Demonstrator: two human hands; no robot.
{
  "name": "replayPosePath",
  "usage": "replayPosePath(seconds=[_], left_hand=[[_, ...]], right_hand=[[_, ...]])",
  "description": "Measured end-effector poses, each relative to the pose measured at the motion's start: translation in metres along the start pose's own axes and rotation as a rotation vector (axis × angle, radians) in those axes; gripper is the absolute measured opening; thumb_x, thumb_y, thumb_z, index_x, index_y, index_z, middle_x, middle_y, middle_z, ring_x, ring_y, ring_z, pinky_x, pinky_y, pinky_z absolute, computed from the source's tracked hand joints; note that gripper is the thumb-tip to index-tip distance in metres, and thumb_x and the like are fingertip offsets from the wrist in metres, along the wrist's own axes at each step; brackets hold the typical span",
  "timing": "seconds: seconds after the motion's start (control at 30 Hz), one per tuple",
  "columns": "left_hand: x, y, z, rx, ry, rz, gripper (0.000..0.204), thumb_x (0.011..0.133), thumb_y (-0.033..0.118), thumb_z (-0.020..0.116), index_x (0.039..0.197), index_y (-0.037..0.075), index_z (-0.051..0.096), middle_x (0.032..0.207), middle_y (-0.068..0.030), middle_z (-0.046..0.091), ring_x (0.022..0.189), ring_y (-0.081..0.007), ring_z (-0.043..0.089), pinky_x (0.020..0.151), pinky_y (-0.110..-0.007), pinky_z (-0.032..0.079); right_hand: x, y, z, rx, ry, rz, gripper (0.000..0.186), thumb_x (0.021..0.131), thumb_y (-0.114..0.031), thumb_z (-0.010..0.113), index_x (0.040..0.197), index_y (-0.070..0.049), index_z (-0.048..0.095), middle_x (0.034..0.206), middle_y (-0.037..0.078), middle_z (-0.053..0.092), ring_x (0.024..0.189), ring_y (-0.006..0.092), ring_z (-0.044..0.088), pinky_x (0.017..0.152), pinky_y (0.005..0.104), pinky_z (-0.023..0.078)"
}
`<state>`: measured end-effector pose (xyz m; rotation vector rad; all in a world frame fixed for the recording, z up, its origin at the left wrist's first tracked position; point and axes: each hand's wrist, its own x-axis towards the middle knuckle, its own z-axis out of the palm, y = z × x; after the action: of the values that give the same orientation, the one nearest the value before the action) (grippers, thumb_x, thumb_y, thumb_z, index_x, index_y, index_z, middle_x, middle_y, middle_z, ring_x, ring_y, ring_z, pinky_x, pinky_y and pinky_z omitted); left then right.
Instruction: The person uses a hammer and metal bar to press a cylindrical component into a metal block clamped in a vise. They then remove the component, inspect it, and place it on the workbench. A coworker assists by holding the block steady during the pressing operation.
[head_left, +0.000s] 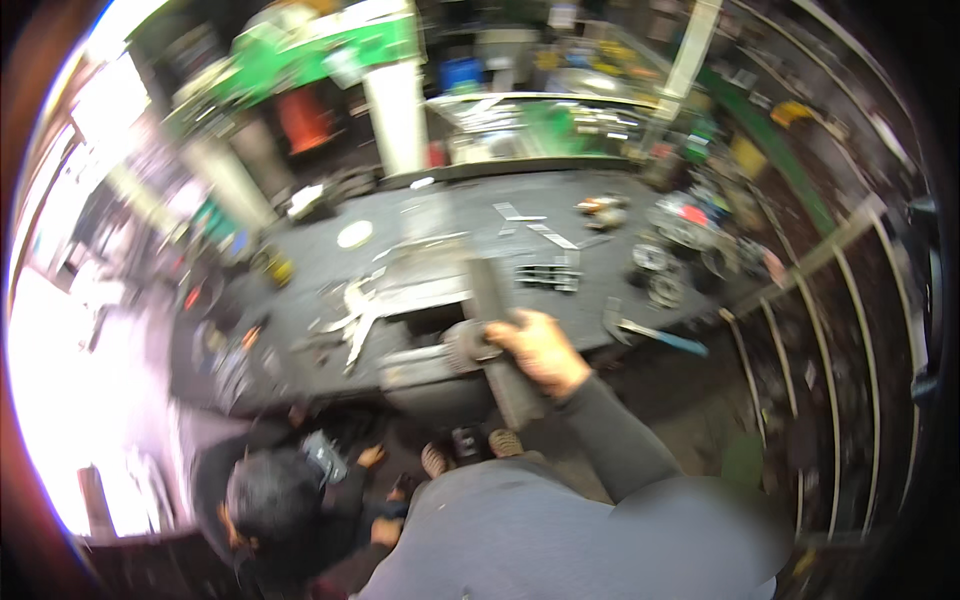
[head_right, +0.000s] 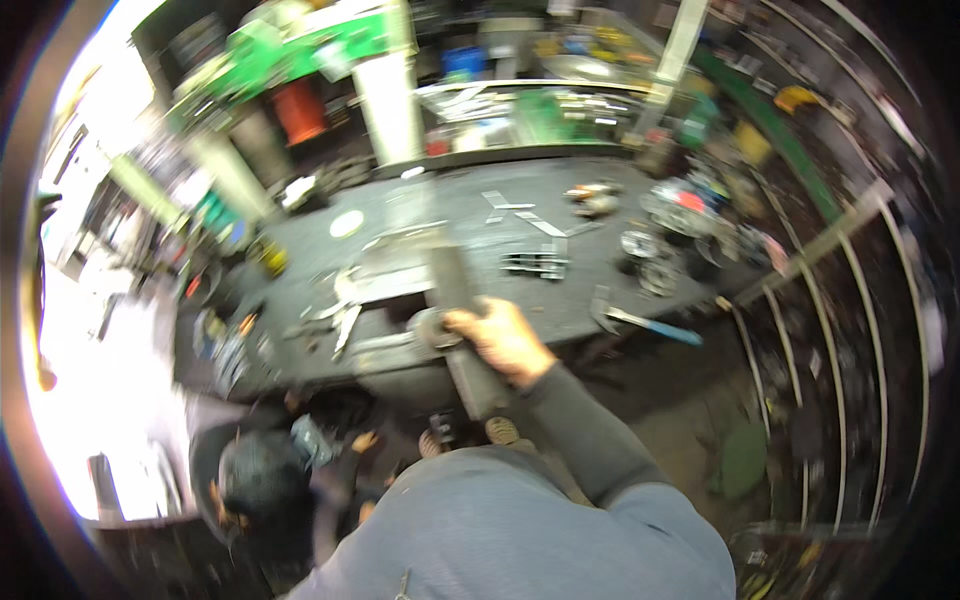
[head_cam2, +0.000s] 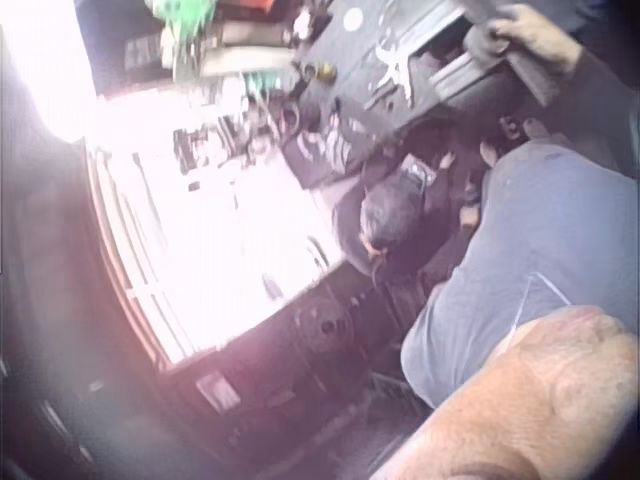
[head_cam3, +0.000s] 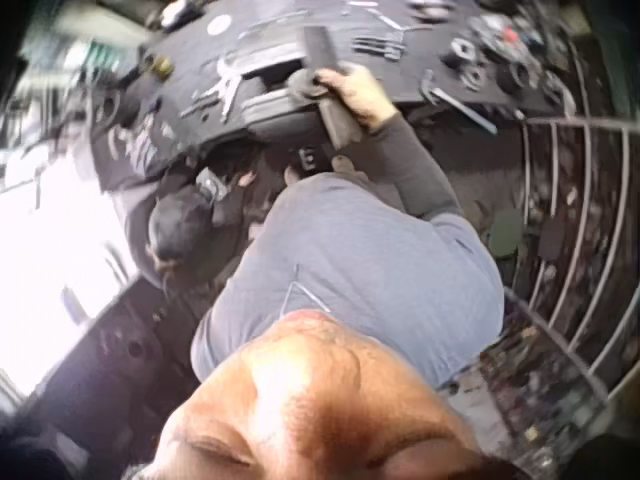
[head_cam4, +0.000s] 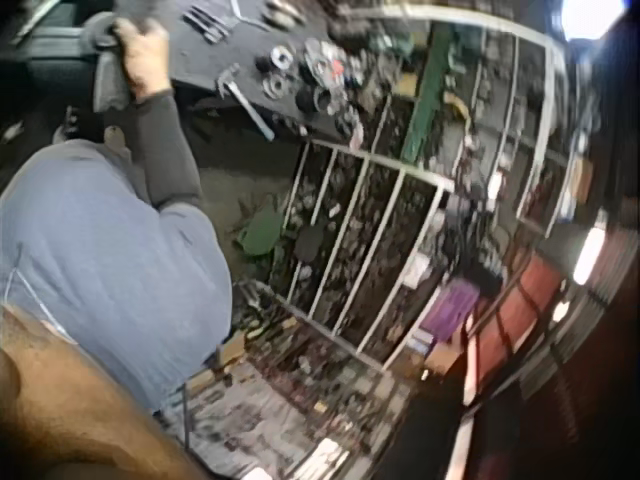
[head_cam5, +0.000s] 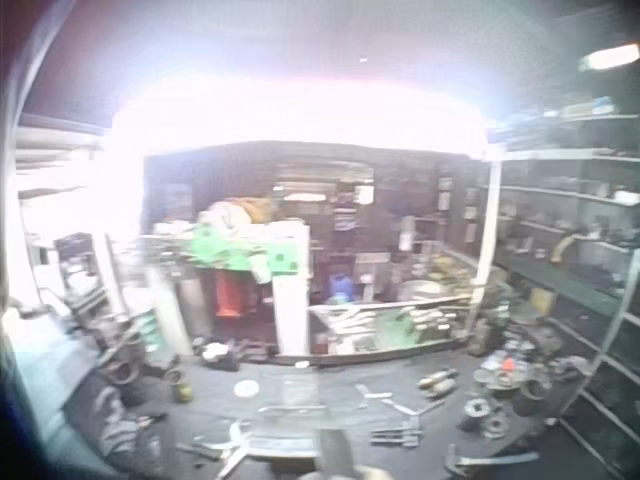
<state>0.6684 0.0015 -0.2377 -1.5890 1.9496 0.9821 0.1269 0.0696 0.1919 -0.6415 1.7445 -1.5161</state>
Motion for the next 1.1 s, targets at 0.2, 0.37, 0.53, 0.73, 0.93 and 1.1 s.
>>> replayPosePath(seconds=[0.2, 0.37, 0.53, 0.73, 0.93, 1.1], left_hand=[[-0.039, 0.023, -0.037, -0.217, 0.088, 0.047, 0.055, 0.091, 0.042, 0.077, 0.116, -0.006, 0.078, 0.124, -0.0342, 0.073, 0.12, -0.0483, 0.07, 0.104, -0.053, 0.055], [-0.053, 0.033, -0.022, -0.303, 0.092, -0.158, 0.055, 0.093, 0.037, 0.079, 0.127, -0.005, 0.074, 0.131, -0.031, 0.073, 0.127, -0.044, 0.069, 0.11, -0.049, 0.054], [-0.083, 0.072, -0.039, -0.625, 0.322, -0.144, 0.045, 0.095, 0.024, 0.079, 0.131, -0.003, 0.072, 0.136, -0.0281, 0.072, 0.131, -0.0402, 0.069, 0.112, -0.048, 0.053], [-0.087, 0.093, -0.076, -0.424, 0.676, 0.13, 0.048, 0.089, 0.015, 0.08, 0.135, 0.005, 0.067, 0.135, -0.0222, 0.069, 0.131, -0.04, 0.064, 0.113, -0.048, 0.051], [-0.016, 0.074, -0.144, 0.362, 0.677, 0.255, 0.082, 0.088, 0.038, 0.084, 0.159, 0.011, 0.053, 0.165, -0.0208, 0.05, 0.155, -0.0448, 0.041, 0.128, -0.061, 0.032], [0.06, 0.055, -0.174, 0.465, 0.257, 0.303, 0.093, 0.089, 0.056, 0.081, 0.166, 0.014, 0.047, 0.168, -0.0177, 0.05, 0.159, -0.0419, 0.04, 0.13, -0.064, 0.029]], right_hand=[[0.001, 0.019, 0.003, 0.196, -0.148, -0.068, 0.051, 0.105, -0.037, 0.078, 0.133, 0.005, 0.068, 0.117, 0.007, 0.075, 0.103, 0.0135, 0.069, 0.095, 0.0316, 0.056], [0.007, 0.027, -0.003, 0.26, -0.246, -0.07, 0.067, 0.1, -0.052, 0.081, 0.133, 0.005, 0.067, 0.117, 0.005, 0.072, 0.106, 0.0141, 0.065, 0.098, 0.0311, 0.051], [0.011, 0.021, -0.004, 0.248, -0.279, -0.063, 0.056, 0.1, -0.053, 0.081, 0.119, -0.001, 0.071, 0.103, 0.003, 0.071, 0.092, 0.0124, 0.064, 0.083, 0.03, 0.052], [0.003, 0.017, 0.008, 0.236, -0.191, -0.042, 0.048, 0.099, -0.055, 0.081, 0.098, -0.008, 0.07, 0.085, -0.002, 0.065, 0.066, 0.0071, 0.053, 0.055, 0.0233, 0.037], [0.002, 0.017, -0.005, 0.171, -0.207, 0.018, 0.049, 0.102, -0.053, 0.079, 0.11, -0.005, 0.071, 0.092, -0.001, 0.068, 0.076, 0.0087, 0.061, 0.064, 0.0255, 0.049], [0.008, 0.009, 0.003, 0.056, -0.147, -0.033, 0.06, 0.097, -0.052, 0.082, 0.131, -0.004, 0.068, 0.098, 0.002, 0.071, 0.07, 0.0108, 0.065, 0.059, 0.0289, 0.056]])
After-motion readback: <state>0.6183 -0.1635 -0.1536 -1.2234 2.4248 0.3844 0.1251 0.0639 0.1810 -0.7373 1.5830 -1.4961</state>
